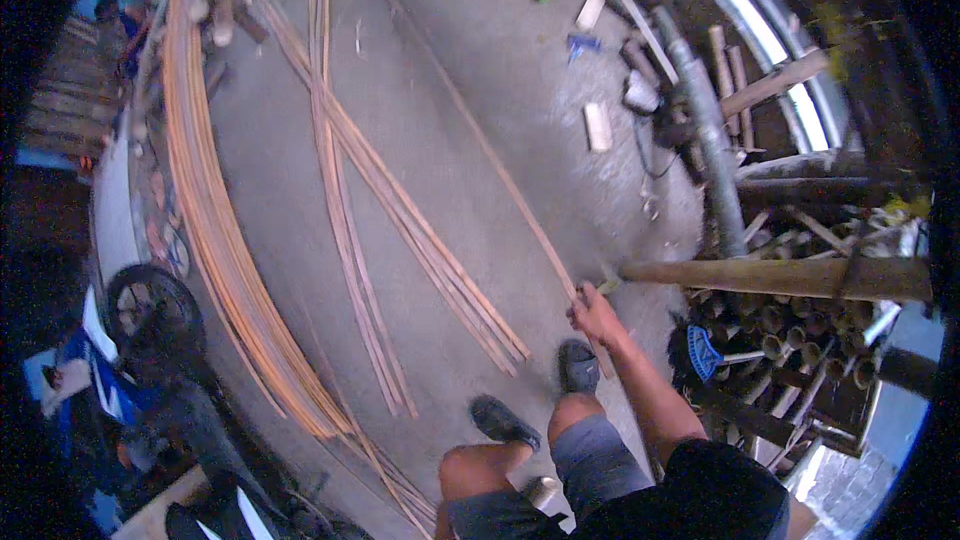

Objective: The person arranges long thin wooden strips on the floor, aligning them side by side and occasionally lifting one to inspect it. The person then moves to a rack and ties a bundle of bamboo poles with yellow string.

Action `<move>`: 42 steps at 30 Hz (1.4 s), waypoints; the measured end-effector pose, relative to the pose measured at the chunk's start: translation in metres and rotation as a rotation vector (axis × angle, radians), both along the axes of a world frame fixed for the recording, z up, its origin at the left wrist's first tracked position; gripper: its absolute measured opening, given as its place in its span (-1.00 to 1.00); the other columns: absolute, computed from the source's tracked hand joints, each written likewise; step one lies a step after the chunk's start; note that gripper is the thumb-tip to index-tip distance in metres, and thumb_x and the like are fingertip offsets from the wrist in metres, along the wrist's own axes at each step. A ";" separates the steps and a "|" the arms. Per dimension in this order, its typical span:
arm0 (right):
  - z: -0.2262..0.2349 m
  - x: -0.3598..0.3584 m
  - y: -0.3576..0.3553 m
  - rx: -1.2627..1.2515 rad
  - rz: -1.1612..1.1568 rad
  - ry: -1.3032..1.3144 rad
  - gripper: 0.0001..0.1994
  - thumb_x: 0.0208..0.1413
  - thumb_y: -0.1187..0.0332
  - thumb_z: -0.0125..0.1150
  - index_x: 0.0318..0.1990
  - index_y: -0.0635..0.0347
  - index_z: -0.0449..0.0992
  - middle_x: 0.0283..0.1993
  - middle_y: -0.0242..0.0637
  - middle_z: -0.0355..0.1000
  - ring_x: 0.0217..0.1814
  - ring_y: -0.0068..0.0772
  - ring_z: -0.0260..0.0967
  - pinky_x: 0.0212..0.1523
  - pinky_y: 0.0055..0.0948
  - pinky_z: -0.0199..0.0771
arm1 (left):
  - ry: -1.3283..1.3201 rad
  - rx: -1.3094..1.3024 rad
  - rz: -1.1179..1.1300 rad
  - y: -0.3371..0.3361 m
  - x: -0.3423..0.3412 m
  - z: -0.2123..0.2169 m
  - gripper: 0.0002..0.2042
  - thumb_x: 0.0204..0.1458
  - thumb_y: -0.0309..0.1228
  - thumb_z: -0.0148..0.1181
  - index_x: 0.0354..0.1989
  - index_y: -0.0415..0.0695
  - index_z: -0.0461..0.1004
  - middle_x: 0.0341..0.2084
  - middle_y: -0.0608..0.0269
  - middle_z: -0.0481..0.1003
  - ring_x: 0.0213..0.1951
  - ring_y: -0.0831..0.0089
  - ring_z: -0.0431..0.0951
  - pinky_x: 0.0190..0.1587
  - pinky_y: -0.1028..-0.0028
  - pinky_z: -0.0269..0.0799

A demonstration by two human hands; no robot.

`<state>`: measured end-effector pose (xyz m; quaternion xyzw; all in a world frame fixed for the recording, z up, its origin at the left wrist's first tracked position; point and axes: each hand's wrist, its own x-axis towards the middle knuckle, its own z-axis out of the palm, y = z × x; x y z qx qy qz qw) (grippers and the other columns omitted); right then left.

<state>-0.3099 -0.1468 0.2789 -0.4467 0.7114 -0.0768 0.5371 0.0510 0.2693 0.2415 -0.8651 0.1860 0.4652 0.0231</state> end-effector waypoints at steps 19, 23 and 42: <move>0.589 0.024 0.001 -0.671 -0.233 0.009 -0.76 0.27 0.28 0.14 -0.06 0.27 0.53 -0.44 -0.03 0.48 -0.43 -0.19 0.45 -0.36 -0.24 0.44 | 0.067 -0.812 0.421 -0.230 0.161 0.427 -0.82 0.26 -0.36 0.08 -0.20 -0.23 0.48 -0.48 0.34 0.43 -0.41 0.55 0.41 -0.36 0.52 0.37; 0.615 0.005 -0.049 -0.736 -0.298 -0.040 -0.75 0.27 0.32 0.14 0.01 0.25 0.49 -0.55 -0.19 0.44 -0.53 -0.46 0.39 -0.44 -0.37 0.40 | 0.158 -0.582 0.194 -0.314 0.135 0.460 -0.69 0.26 -0.32 0.08 0.03 -0.29 0.49 -0.25 0.18 0.53 -0.19 0.44 0.51 -0.10 0.44 0.43; 0.711 -0.191 -0.388 -0.933 -0.232 0.461 -0.73 0.21 0.16 0.17 -0.06 0.08 0.59 -0.15 -0.02 0.57 -0.08 0.09 0.53 -0.07 -0.05 0.53 | 0.120 -0.663 -0.737 -0.758 -0.036 0.554 -0.57 0.25 -0.18 0.09 0.16 -0.23 0.45 0.08 -0.12 0.51 0.15 0.09 0.50 0.22 0.27 0.34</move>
